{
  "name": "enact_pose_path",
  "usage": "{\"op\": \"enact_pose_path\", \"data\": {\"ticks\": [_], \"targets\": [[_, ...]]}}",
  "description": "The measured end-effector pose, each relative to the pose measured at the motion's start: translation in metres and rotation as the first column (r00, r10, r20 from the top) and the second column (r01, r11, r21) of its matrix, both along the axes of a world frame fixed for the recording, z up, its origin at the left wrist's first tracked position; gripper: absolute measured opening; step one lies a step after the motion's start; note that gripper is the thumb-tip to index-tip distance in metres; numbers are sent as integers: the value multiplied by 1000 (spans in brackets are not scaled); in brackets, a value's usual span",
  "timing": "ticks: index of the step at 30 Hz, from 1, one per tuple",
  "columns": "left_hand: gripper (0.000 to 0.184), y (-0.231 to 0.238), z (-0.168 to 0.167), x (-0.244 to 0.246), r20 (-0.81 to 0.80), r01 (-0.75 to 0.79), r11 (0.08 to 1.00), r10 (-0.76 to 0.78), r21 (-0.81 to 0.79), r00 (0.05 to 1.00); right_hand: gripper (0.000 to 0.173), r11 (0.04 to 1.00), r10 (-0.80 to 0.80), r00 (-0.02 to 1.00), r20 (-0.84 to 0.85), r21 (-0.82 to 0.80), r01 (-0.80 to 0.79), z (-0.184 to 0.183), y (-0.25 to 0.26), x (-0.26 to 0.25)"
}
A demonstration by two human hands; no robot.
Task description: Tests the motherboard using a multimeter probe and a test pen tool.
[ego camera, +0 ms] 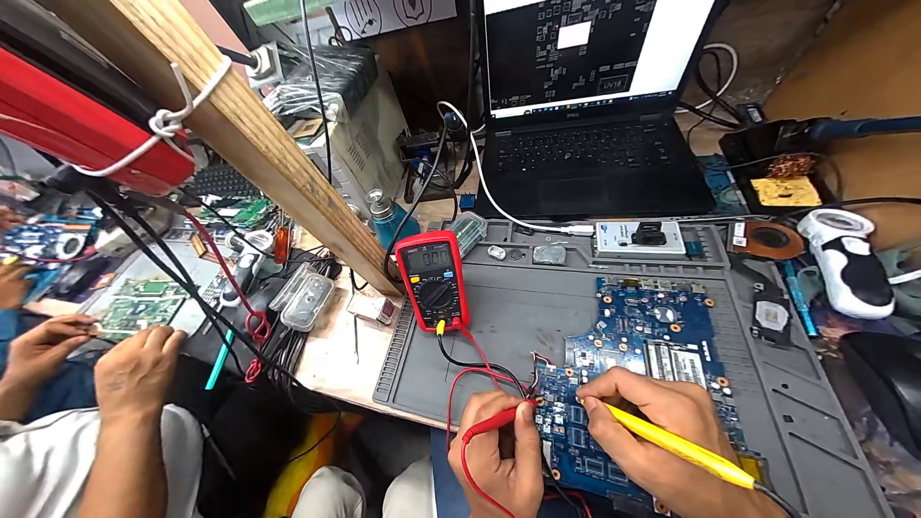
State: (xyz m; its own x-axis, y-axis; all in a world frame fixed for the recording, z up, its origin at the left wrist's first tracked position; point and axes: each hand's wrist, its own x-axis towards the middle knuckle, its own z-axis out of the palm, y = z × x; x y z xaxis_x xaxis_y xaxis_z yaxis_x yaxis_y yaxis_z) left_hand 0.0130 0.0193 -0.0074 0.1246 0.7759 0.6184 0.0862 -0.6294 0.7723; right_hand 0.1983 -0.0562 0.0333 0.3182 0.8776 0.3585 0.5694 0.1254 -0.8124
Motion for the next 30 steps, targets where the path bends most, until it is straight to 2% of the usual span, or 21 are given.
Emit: {"op": "enact_pose_path", "data": {"ticks": [11,15,19,24,30], "targets": [[13,0,-1,1,22,-12,1000,11,20,1000,16,999,-27,999,-23,45,28,4,0,1],[15,2,14,-14,89,163,977,-151,-140,984,17,986,-89,983,-159,128,110,16,-1,1],[16,0,36,-37,116,209,969,-194,-133,974,19,975,-99,970,-220,174,139,29,0,5],[19,-22,52,-70,81,229,970,-222,-88,972,21,985,-57,959,-277,141,99,52,-8,5],[23,-76,45,-65,35,377,896,-380,-234,924,24,966,-57,922,-384,214,149,54,-50,-1]]}}
